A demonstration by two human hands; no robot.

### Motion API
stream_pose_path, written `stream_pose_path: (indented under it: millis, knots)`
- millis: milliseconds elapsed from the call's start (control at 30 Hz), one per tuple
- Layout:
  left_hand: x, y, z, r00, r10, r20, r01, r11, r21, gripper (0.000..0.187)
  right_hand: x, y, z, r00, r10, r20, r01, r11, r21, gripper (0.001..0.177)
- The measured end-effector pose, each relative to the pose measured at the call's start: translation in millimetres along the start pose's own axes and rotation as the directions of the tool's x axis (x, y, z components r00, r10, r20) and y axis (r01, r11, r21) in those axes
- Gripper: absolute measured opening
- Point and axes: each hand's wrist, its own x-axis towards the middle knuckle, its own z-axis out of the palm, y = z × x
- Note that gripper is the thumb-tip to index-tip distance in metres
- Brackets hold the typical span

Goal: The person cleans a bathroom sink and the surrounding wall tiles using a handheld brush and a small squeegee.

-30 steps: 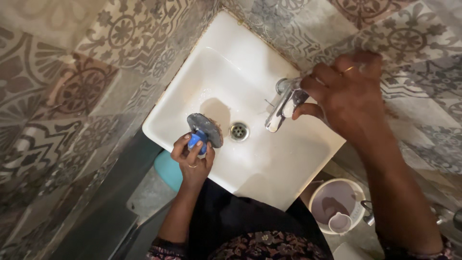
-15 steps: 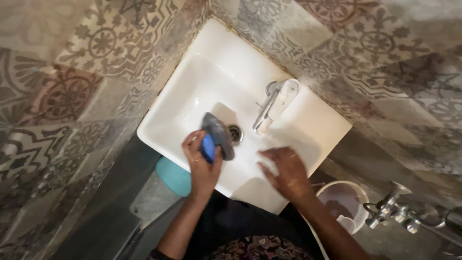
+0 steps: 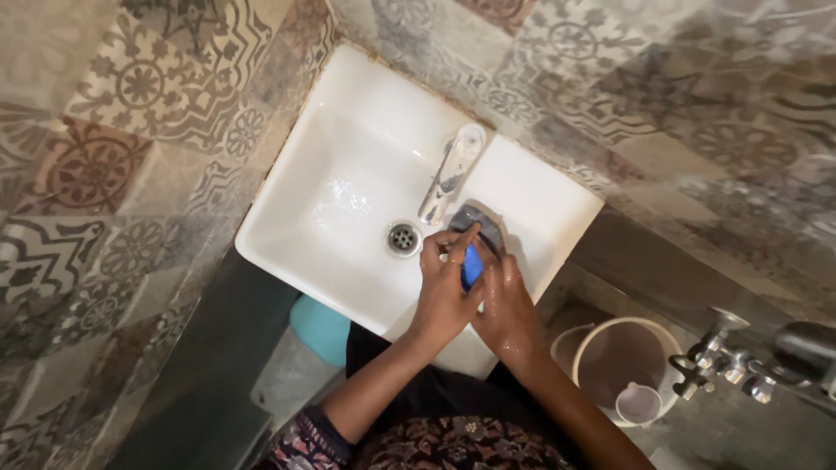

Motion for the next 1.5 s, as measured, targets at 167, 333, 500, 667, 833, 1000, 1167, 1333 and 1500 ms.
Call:
stream_pose_path:
  millis: [167,333,500,667,833,1000,1167,1333,1500]
  knots:
    - [-6,13,-9,0.972,0.232,0.041,-0.233,0.973,0.005,0.077,17,5,-24,0.967,-0.053,-0.250,0.050,0.999,-0.015,0.076]
    - [-19,-7,-42,0.947,0.308,0.092,-0.321,0.927,0.192,0.066,44,16,-54,0.939,-0.110,-0.327,0.044,0.978,-0.203,0.074]
    - [-45,-42,-80,0.970,0.178,-0.166,-0.121,0.944,0.308,0.051,87,25,-38,0.922,-0.063,-0.383,-0.119,0.894,-0.432,0.066]
    - [-52,-62,-100,0.966,0.131,-0.223,-0.047,0.937,0.347,0.048,126,26,-18,0.899,-0.140,-0.415,-0.166,0.768,-0.619,0.054]
    - [-34,-78,-97,0.937,0.267,-0.225,-0.153,0.893,0.422,0.049,131,48,-48,0.953,-0.236,-0.191,0.085,0.812,-0.577,0.043]
    - [-25,-86,-95,0.893,0.338,-0.297,-0.092,0.784,0.615,0.047,106,59,-78,0.924,-0.381,-0.009,0.314,0.775,-0.549,0.042]
    - [-27,-92,-91,0.881,0.368,-0.297,-0.062,0.713,0.698,0.045,104,46,-36,0.926,-0.297,-0.232,0.073,0.745,-0.663,0.048]
    - [-25,-91,-93,0.903,0.294,-0.313,0.005,0.722,0.692,0.050,121,31,-2,0.851,-0.189,-0.490,-0.248,0.677,-0.693,0.048]
    - [-27,-90,-93,0.895,0.302,-0.329,0.042,0.677,0.735,0.058,95,55,-17,0.912,-0.222,-0.346,-0.144,0.614,-0.776,0.053]
